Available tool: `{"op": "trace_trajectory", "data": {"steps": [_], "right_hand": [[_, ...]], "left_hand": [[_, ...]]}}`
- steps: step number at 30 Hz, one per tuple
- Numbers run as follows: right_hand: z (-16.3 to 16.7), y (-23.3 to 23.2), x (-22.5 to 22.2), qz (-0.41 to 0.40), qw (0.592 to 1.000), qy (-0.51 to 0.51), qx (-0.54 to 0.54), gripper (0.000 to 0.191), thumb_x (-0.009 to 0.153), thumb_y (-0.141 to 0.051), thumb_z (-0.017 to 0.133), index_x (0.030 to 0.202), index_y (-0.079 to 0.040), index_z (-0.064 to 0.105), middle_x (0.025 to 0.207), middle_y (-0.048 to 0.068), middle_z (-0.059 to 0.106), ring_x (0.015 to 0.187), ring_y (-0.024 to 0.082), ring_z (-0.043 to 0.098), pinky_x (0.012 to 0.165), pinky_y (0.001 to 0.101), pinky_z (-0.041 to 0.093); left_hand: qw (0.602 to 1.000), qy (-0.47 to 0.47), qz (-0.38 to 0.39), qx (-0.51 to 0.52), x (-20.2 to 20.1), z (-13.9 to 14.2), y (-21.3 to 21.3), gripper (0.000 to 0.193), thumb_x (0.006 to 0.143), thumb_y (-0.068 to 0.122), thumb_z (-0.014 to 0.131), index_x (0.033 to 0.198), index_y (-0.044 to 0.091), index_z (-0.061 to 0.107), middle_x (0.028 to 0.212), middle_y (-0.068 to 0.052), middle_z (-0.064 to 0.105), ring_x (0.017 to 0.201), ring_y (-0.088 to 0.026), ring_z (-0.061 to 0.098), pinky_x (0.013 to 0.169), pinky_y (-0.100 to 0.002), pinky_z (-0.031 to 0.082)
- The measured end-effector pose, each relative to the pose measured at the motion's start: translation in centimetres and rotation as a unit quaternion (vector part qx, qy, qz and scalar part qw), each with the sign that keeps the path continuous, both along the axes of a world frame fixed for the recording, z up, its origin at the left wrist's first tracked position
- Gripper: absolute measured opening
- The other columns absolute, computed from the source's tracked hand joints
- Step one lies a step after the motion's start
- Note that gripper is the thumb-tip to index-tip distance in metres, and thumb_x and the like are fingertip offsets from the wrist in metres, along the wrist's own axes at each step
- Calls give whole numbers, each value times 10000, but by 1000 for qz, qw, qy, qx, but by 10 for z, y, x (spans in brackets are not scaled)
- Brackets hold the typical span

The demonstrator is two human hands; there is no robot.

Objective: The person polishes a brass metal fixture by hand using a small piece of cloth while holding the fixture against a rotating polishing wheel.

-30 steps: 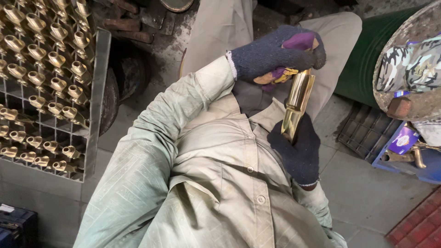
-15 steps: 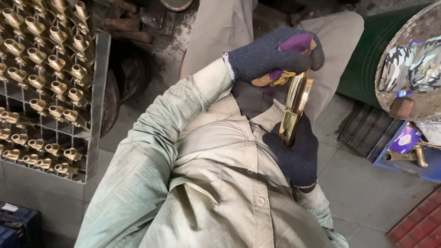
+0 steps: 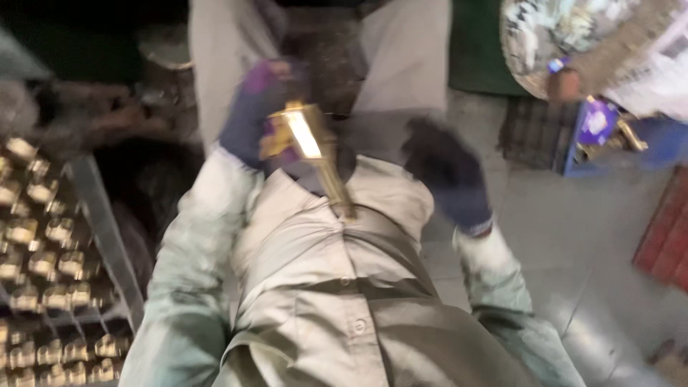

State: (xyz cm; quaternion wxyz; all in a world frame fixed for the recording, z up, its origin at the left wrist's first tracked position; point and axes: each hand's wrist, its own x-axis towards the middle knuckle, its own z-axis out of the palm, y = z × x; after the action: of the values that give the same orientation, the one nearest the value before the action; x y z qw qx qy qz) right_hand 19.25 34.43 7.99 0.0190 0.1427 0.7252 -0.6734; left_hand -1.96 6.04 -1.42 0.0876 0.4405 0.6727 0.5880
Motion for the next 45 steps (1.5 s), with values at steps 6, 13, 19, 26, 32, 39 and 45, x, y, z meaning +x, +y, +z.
{"op": "trace_trajectory", "data": {"steps": [6,13,19,26,32,39,45], "right_hand": [[-104,202,14,-237,868,-127,417,507,895,-288,835,1277,-6,656,1135,189,693,968,272,675,809,399,567],[-130,299,34,-246,778,-241,525,644,825,-487,788,1209,12,651,1090,294,674,1031,474,635,901,542,498],[-130,299,9,-261,731,-266,572,554,835,-521,731,1046,-14,656,1003,292,672,986,481,637,875,562,485],[-131,308,6,-266,699,-323,580,532,878,-539,658,1040,-34,696,1042,278,694,1007,465,660,889,544,511],[-96,281,3,-376,851,-124,344,596,858,-448,770,1233,8,683,1133,193,738,1043,311,713,915,409,547],[-44,125,-39,-249,967,42,17,339,1010,-164,633,1308,-5,651,1104,90,731,966,172,704,858,350,610],[-66,14,-126,50,992,2,-116,461,996,-161,706,1399,17,569,1093,97,697,957,174,668,862,337,580]], "left_hand": [[714,-643,81,263,17,-33,-60,247,1224,300,556,1077,101,568,850,-93,635,677,-249,614,490,-372,480],[705,-664,135,207,27,-67,-85,493,1219,556,445,1134,92,589,928,-133,674,632,-272,613,502,-379,484],[707,-669,149,175,14,-69,-74,457,1196,535,449,1158,102,592,956,-134,675,665,-278,627,531,-388,504],[709,-674,142,149,-1,-69,-68,421,1169,510,454,1186,115,596,989,-135,677,704,-286,644,565,-399,528],[711,-675,135,145,-1,-70,-65,395,1147,489,459,1211,125,599,1018,-136,678,737,-293,659,594,-408,548],[712,-675,128,143,8,-65,-63,375,1120,465,464,1239,137,603,1051,-137,679,776,-300,676,628,-418,572],[715,-673,114,149,13,-59,-70,366,1097,444,468,1263,148,606,1079,-138,680,810,-307,691,657,-428,592]]}}
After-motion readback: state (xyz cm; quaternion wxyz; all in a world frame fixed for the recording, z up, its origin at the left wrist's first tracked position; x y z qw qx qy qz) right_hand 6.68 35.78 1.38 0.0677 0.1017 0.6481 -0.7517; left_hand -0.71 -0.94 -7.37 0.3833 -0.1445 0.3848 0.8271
